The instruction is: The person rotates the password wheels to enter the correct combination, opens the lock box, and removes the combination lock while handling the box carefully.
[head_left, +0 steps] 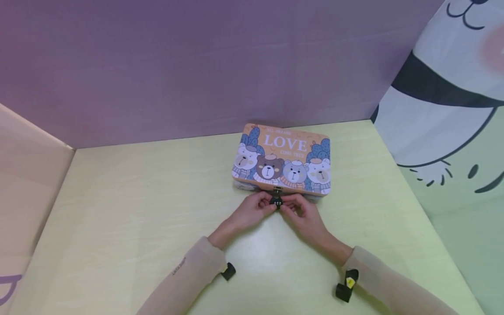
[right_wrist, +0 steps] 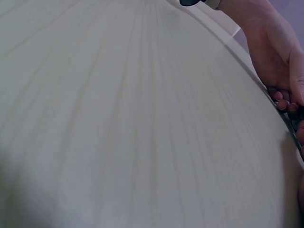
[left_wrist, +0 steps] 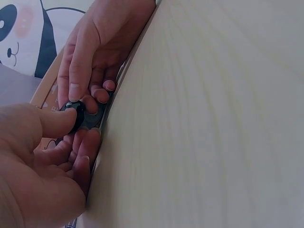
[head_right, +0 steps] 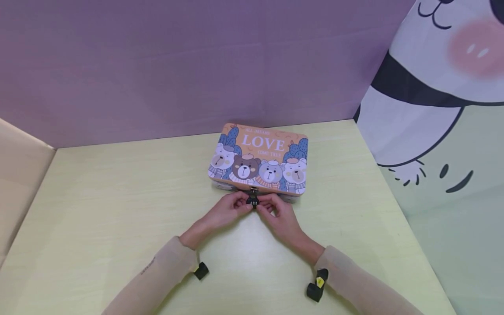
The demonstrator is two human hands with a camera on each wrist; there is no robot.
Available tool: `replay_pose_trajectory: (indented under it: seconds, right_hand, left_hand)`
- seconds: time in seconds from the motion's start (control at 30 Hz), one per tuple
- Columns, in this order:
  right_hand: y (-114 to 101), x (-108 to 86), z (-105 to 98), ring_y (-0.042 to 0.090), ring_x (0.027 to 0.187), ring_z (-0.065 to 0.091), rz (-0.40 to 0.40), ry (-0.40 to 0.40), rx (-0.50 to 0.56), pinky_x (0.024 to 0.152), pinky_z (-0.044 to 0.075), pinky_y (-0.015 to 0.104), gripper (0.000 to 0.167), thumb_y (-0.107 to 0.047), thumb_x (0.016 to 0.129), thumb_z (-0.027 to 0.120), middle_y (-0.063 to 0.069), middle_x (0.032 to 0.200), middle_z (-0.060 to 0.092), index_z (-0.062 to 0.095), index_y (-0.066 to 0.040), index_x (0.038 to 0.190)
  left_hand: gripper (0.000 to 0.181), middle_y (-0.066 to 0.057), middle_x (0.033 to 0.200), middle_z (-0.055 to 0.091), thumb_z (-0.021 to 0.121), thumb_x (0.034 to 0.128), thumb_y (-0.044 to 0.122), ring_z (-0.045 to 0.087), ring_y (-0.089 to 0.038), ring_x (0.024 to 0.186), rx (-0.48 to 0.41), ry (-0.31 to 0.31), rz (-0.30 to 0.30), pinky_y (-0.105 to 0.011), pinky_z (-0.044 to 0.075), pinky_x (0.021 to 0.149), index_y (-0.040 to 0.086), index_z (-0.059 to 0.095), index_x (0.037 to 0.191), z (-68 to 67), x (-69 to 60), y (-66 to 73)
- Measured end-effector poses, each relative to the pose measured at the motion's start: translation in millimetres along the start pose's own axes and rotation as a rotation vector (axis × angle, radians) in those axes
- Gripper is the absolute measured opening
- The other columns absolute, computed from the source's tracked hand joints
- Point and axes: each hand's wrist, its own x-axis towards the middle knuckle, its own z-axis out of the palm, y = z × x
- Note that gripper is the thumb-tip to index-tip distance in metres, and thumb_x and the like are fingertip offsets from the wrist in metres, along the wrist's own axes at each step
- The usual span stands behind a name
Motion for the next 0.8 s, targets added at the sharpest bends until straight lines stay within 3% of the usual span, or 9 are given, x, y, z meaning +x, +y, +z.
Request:
replay_pose_trajectory:
  seconds: [0.33,0.8]
  right_hand:
    - [0.2,0.5,0.7,0.005,0.092,0.063,-0.017,0.001,0.006,0.084,0.056,0.022,0.024,0.007,0.095,0.066,0.015,0.104,0.069,0.065,0.002,0.118]
    - [-1.1,-0.1,-0.4,0.011,0.092,0.064,-0.005,0.000,-0.009,0.083,0.056,0.023,0.022,0.000,0.096,0.068,0.013,0.104,0.069,0.066,0.001,0.118]
  left_hand:
    - [0.019,-0.005,0.100,0.065,0.067,0.0996,0.018,0.060,-0.018,0.090,0.006,0.000,-0.006,-0.033,0.054,0.085,0.004,0.067,0.112,0.2,0.2,0.0]
    - [0.015,-0.004,0.099,0.066,0.065,0.1011,0.019,0.060,-0.018,0.090,0.014,0.004,-0.024,-0.033,0.053,0.085,0.007,0.068,0.110,0.5,0.3,1.8]
